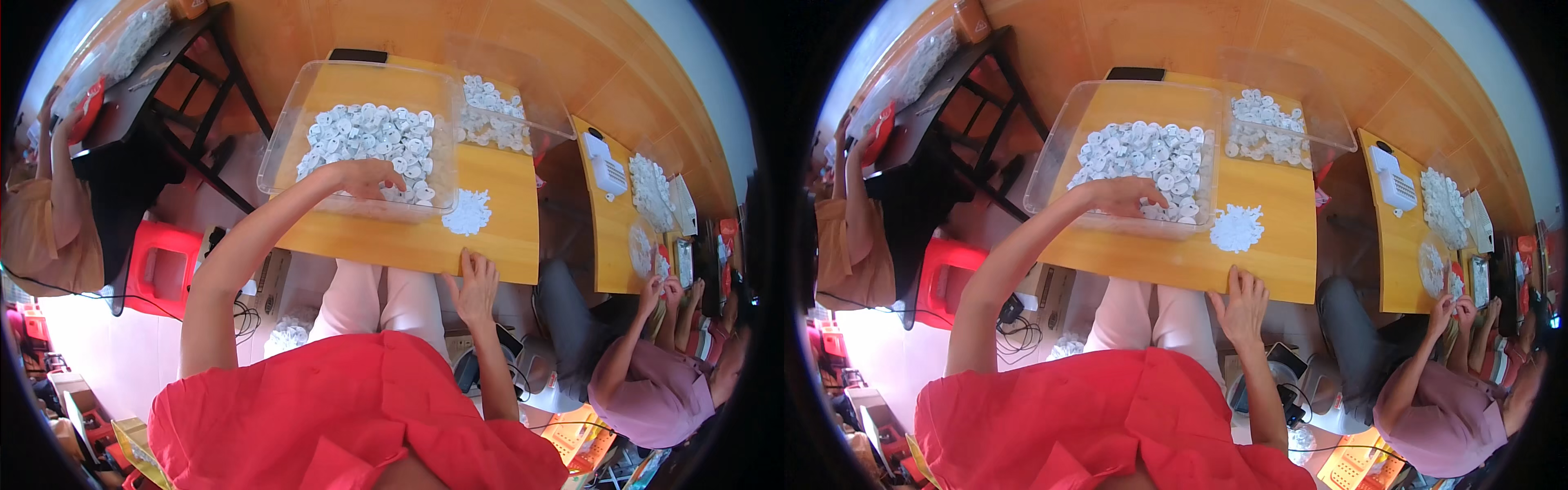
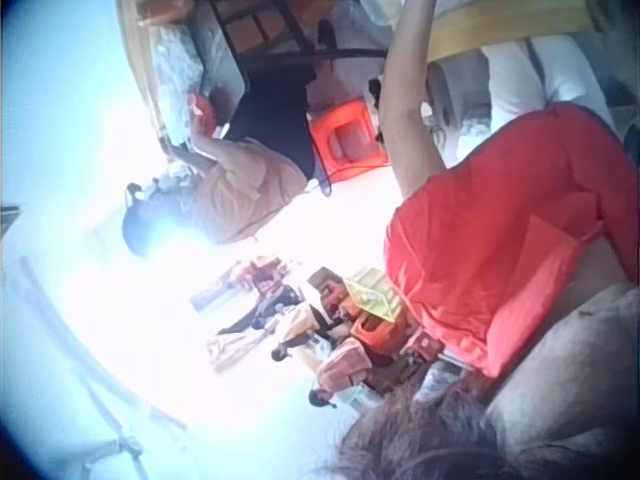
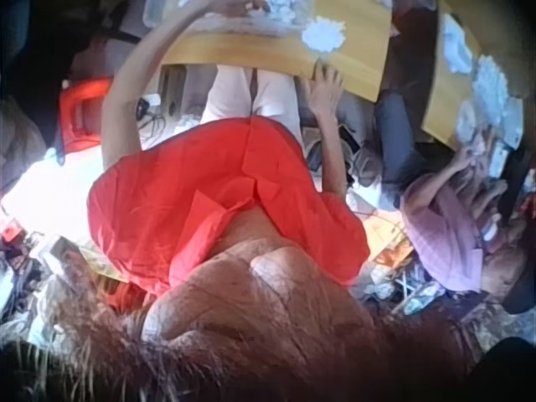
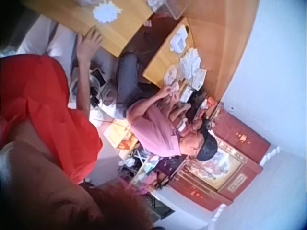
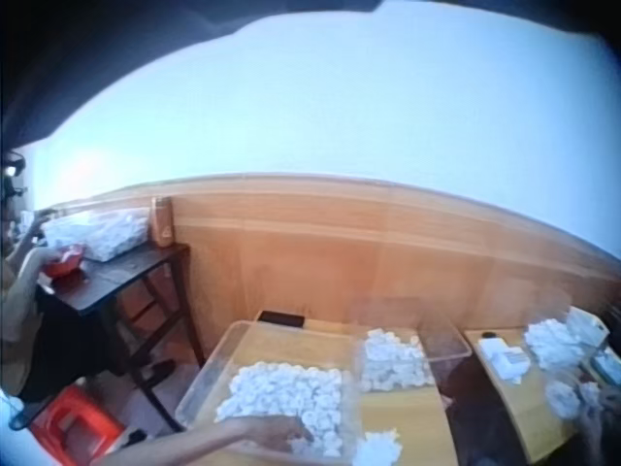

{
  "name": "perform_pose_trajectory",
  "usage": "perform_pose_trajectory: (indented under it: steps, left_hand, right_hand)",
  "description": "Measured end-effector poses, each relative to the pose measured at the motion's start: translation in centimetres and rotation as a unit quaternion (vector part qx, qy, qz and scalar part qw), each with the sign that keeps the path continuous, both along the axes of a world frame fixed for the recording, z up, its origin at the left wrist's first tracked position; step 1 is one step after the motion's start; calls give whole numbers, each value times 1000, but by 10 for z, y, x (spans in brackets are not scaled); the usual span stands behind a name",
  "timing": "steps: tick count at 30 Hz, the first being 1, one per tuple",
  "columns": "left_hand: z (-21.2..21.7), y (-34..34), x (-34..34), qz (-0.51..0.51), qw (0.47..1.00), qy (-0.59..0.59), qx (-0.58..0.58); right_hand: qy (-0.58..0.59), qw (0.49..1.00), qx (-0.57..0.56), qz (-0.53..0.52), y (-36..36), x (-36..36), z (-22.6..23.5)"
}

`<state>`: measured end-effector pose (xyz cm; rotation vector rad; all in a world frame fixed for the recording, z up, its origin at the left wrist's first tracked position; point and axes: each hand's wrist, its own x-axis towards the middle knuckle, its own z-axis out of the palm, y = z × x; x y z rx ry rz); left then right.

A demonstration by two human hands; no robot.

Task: Assembling small white plastic components by hand at a workbench.

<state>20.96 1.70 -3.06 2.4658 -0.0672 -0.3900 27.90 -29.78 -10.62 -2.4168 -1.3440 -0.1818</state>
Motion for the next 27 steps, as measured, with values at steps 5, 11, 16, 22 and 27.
perform_pose_trajectory:
  steps: [5,11,16,22,27]
  left_hand:
    - [-2,-1,4,10,999,-50,-9]
    - [-4,-11,16,-13,998,-62,-20]
    - [-6,-10,15,-30,997,-74,-24]
    - [-5,-10,13,-26,995,-91,-22]
    - [-2,-10,8,11,993,-113,-25]
  right_hand:
    - [-35,998,24,41,-6,-4,-11]
    - [-50,989,120,77,-8,-3,-30]
    - [-53,986,129,95,-12,-3,-30]
    - [-2,981,179,75,-8,-10,-21]
    - [182,949,259,-14,-2,-16,-15]
